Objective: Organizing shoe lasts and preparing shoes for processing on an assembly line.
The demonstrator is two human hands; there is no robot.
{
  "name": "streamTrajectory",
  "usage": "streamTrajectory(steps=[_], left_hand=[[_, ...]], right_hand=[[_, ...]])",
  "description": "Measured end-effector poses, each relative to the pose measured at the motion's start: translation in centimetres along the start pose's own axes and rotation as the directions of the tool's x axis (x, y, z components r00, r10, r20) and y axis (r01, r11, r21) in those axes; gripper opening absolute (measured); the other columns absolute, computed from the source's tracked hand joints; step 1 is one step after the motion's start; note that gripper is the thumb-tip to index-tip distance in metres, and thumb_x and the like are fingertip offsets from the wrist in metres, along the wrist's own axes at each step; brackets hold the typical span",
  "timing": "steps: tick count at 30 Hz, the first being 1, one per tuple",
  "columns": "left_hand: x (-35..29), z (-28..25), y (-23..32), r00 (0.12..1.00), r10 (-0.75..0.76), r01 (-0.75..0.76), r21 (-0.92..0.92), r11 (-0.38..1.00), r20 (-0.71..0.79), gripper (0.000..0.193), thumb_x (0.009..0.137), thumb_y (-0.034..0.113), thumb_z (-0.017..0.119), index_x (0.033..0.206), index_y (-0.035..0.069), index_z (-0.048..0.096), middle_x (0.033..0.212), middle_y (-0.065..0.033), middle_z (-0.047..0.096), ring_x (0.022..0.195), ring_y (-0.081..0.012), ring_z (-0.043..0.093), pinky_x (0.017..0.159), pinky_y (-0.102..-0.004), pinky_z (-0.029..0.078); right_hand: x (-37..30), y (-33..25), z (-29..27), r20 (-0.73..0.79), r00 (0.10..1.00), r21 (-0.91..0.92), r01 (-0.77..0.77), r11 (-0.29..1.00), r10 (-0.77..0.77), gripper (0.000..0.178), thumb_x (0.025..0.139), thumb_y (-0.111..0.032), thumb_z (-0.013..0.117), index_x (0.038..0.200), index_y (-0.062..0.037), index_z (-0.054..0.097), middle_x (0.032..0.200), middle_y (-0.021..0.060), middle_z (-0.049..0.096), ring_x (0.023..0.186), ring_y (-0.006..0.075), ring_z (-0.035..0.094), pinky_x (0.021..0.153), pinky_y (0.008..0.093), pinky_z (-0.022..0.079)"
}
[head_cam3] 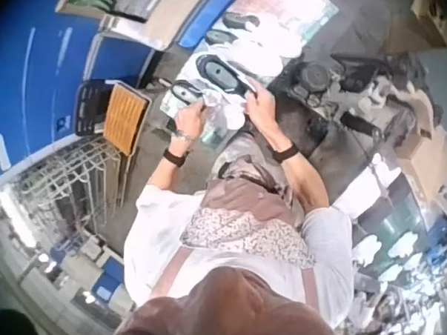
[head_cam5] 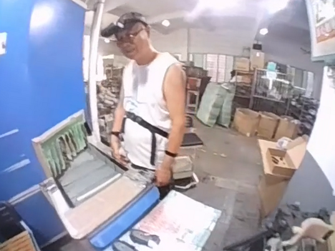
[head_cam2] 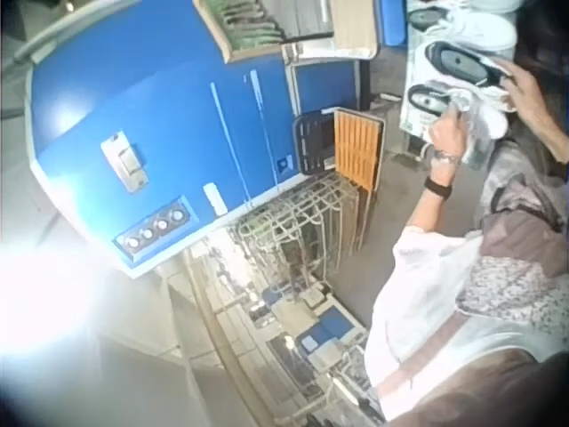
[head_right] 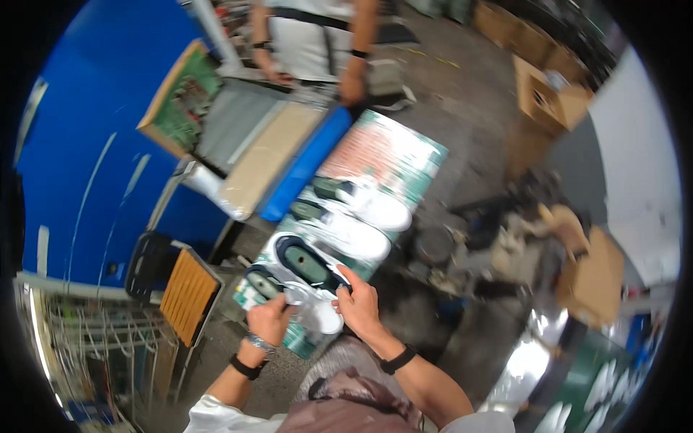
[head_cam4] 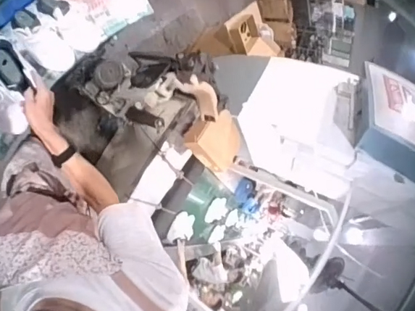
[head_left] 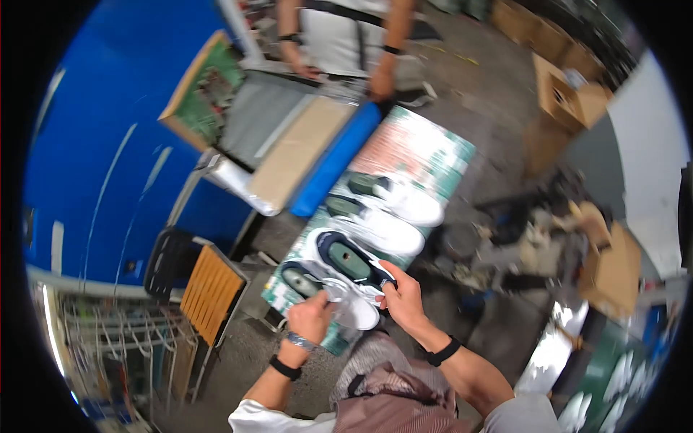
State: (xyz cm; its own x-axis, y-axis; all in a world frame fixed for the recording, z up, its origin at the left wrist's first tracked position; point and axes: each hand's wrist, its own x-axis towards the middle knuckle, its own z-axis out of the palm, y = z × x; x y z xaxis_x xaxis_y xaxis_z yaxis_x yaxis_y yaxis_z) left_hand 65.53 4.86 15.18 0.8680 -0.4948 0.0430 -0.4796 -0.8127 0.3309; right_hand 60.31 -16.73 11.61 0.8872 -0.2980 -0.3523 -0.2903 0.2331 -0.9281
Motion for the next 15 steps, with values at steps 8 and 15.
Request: streamTrajectory(steps=[8, 15], left_hand=[[-3.2, 1.4, 10.5, 0.978, 0.054, -0.06, 0.025, 0.998, 0.2, 0.026, 0.086, 0.023, 0.074, 0.081, 0.006, 0.056, 0.069, -0.0216, 0.062, 0.069, -0.0469, 0.061, 0.058, -0.0541, 0.044], [-5.7, 3.4, 29.0, 0.854, 0.481, -0.435, -0.236, 0.869, 0.198, 0.026, 0.086, 0.017, 0.076, 0.08, 0.005, 0.053, 0.064, -0.0164, 0.058, 0.059, -0.0376, 0.061, 0.051, -0.0451, 0.044]], right_hand=[[-22.5, -0.7, -18.6, -0.383, 0.924, 0.373, 0.149, 0.916, 0.006, 0.05, 0.091, 0.006, 0.05, 0.14, 0.0047, 0.052, 0.105, 0.0122, 0.069, 0.075, 0.0119, 0.066, 0.062, 0.0262, 0.054], [-38.4, 11.6, -35.8, -0.857, 0.497, 0.298, 0.261, 0.918, 0.137, 0.049, 0.091, 0.0, 0.049, 0.139, 0.004, 0.051, 0.097, 0.0119, 0.067, 0.064, 0.0152, 0.062, 0.059, 0.0277, 0.053]])
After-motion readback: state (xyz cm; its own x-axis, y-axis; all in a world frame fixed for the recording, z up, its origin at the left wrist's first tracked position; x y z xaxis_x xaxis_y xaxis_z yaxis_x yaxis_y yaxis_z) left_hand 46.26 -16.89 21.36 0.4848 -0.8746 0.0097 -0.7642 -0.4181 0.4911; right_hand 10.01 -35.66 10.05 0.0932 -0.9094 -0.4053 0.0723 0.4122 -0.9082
